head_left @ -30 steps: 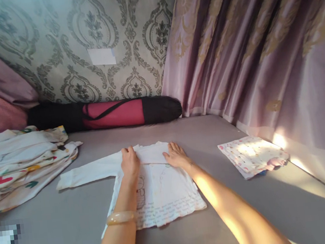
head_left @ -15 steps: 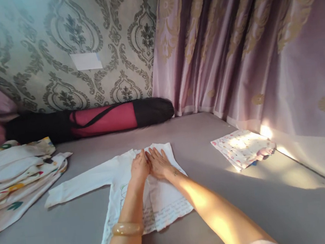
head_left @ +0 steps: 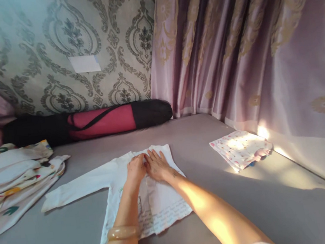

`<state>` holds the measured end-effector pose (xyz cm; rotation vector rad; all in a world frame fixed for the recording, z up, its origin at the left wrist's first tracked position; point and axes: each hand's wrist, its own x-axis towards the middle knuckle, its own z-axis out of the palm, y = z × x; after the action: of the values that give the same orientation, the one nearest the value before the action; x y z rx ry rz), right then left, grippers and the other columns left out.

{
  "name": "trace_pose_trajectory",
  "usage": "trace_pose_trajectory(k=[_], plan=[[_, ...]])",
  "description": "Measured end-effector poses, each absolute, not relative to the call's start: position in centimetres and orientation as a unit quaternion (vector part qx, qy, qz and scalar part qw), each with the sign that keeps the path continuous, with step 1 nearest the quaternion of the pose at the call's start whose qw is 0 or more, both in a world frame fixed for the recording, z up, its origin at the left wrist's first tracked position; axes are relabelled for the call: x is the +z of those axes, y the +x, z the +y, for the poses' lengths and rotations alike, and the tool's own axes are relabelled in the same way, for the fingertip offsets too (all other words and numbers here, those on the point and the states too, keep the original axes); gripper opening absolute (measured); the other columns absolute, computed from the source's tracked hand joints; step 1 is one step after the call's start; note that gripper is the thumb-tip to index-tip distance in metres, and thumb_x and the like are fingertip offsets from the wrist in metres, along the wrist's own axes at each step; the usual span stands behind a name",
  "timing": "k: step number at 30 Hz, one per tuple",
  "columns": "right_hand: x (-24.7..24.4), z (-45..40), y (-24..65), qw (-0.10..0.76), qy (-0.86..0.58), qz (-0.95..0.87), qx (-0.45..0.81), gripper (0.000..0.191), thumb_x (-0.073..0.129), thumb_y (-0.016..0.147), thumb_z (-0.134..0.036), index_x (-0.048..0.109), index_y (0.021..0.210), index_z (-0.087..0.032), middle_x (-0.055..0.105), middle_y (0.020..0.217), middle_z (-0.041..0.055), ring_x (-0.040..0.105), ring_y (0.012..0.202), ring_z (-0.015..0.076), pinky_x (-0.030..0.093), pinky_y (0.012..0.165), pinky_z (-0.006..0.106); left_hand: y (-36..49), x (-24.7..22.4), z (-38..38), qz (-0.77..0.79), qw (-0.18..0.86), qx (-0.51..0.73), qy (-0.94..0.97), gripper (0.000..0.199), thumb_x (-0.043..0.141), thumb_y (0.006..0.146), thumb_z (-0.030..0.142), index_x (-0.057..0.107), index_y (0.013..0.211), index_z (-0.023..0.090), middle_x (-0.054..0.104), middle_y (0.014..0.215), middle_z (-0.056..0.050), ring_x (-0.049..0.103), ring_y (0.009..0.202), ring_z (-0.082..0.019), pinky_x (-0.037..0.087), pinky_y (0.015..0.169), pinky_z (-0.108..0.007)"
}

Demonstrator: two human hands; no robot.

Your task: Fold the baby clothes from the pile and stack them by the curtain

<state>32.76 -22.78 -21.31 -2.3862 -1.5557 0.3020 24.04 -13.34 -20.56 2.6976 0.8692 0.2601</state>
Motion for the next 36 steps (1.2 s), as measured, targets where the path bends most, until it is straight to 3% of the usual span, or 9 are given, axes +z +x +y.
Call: trace_pose_trajectory(k=[3, 6, 9, 12, 17, 27, 36], plan=[[-21.3, -22.5, 33.4, 0.158, -0.818, -0.537, 0.134, 0.056, 0.026, 0.100, -0.035, 0.031, 0.151, -0.013, 0.022, 0.161, 0.0116, 0.011, 0.149, 0.0260, 0.006, 0.119, 0.054, 23.7, -20.0, -13.3, 0.306, 0.144, 0.081, 0.938, 0.054, 0.040, 0.083, 0.004, 0.055, 0.132, 0.020, 0.059, 0.136, -0.010, 0.055, 0.124, -0.025, 0.046, 0.097, -0.037], [-21.1, -22.6, 34.2, 0.186, -0.820, -0.522, 0.145, 0.053, 0.027, 0.099, -0.031, 0.033, 0.150, -0.015, 0.028, 0.159, 0.0099, 0.018, 0.148, 0.0213, 0.016, 0.120, 0.045, 23.9, -19.8, -13.7, 0.306, 0.130, 0.091, 0.939, 0.050, 0.039, 0.087, 0.006, 0.056, 0.131, 0.021, 0.059, 0.137, -0.009, 0.053, 0.126, -0.023, 0.044, 0.101, -0.039], [-21.1, -23.0, 34.7, 0.191, -0.845, -0.496, 0.055, 0.052, 0.029, 0.098, -0.024, 0.038, 0.147, -0.009, 0.034, 0.156, 0.0138, 0.022, 0.147, 0.0221, 0.018, 0.119, 0.039, 24.3, -20.3, -14.3, 0.304, 0.109, 0.111, 0.940, 0.043, 0.035, 0.096, 0.019, 0.054, 0.134, 0.022, 0.053, 0.143, -0.008, 0.041, 0.138, -0.024, 0.027, 0.115, -0.048], [-21.6, -23.6, 34.9, 0.159, -0.871, -0.465, -0.005, 0.056, 0.033, 0.097, -0.026, 0.038, 0.145, 0.001, 0.034, 0.153, 0.0223, 0.021, 0.146, 0.0283, 0.015, 0.119, 0.043, 24.6, -21.4, -14.5, 0.322, 0.088, 0.088, 0.938, 0.048, 0.031, 0.100, 0.035, 0.047, 0.142, 0.018, 0.044, 0.151, -0.010, 0.026, 0.146, -0.030, 0.015, 0.117, -0.057], [-22.5, -24.0, 34.9, 0.140, -0.879, -0.456, -0.005, 0.062, 0.027, 0.100, -0.035, 0.032, 0.147, 0.004, 0.030, 0.155, 0.0230, 0.021, 0.146, 0.0295, 0.013, 0.120, 0.043, 24.6, -22.4, -14.3, 0.341, 0.066, 0.047, 0.937, 0.059, 0.027, 0.100, 0.044, 0.039, 0.147, 0.011, 0.032, 0.156, -0.018, 0.021, 0.147, -0.032, 0.019, 0.117, -0.053], [-21.4, -24.6, 36.4, 0.130, -0.873, -0.465, 0.072, 0.065, 0.027, 0.100, -0.042, 0.028, 0.151, -0.003, 0.022, 0.159, 0.0180, 0.015, 0.148, 0.0248, 0.012, 0.120, 0.042, 24.0, -23.1, -14.7, 0.350, 0.009, 0.090, 0.932, 0.054, 0.027, 0.100, 0.041, 0.043, 0.146, 0.019, 0.040, 0.153, -0.011, 0.030, 0.143, -0.033, 0.026, 0.113, -0.056], [-22.3, -25.5, 37.0, 0.162, -0.874, -0.457, 0.038, 0.068, 0.024, 0.100, -0.043, 0.028, 0.150, 0.004, 0.022, 0.158, 0.0204, 0.015, 0.148, 0.0290, 0.012, 0.120, 0.042, 24.0, -22.9, -14.6, 0.352, 0.026, 0.065, 0.933, 0.057, 0.026, 0.099, 0.040, 0.039, 0.148, 0.016, 0.036, 0.155, -0.012, 0.027, 0.145, -0.032, 0.027, 0.112, -0.055]])
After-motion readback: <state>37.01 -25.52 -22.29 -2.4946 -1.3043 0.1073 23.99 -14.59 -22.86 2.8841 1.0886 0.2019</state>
